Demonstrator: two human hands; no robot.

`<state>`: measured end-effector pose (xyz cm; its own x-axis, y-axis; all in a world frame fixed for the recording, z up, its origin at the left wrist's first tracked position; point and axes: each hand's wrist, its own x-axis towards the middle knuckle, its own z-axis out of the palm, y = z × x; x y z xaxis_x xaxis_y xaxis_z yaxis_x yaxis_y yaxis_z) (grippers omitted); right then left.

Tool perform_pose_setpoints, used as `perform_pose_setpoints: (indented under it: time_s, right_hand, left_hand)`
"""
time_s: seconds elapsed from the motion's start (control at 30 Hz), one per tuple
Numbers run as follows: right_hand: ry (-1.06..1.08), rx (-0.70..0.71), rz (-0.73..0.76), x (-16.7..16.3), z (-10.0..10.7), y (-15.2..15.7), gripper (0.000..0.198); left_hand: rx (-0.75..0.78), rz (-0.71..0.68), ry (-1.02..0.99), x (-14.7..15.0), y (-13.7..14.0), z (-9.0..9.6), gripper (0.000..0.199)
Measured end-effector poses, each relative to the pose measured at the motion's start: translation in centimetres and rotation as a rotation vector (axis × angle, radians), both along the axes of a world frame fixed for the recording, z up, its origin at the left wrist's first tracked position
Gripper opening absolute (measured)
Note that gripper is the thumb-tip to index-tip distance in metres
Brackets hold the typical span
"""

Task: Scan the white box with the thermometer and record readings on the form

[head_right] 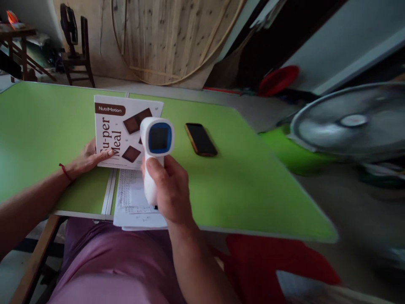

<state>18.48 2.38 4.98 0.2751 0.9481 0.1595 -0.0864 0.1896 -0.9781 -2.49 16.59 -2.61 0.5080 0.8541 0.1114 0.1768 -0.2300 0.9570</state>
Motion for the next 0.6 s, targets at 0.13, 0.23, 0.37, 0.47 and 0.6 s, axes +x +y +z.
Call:
perform_pose_setpoints:
  time_s: [0.13, 0.23, 0.37, 0.47, 0.6]
  right_hand:
    - [0.035, -0.019, 0.022, -0.2, -0.8, 1.0, 0.051]
    - [0.031, -0.030, 0.013, -0.4, -1.3, 1.8, 0.054]
    - [0.021, -0.035, -0.019, -0.6, -1.9, 2.2, 0.055]
    - [0.027, -0.038, -0.021, -0.7, -2.1, 2.2, 0.056]
    - [0.029, -0.043, -0.025, -0.9, -2.3, 2.3, 0.057]
  left_hand:
    - [0.007, -0.009, 0.059, 0.0, -0.4, 1.0, 0.076]
    - [0.046, -0.019, 0.060, 0.0, -0.7, 1.7, 0.072]
    - [0.097, -0.031, 0.032, 0.1, -0.7, 1.6, 0.066]
    - [0.094, -0.026, 0.041, 0.1, -0.5, 1.4, 0.068]
    - [0.062, -0.046, 0.020, 0.0, -0.4, 1.4, 0.070]
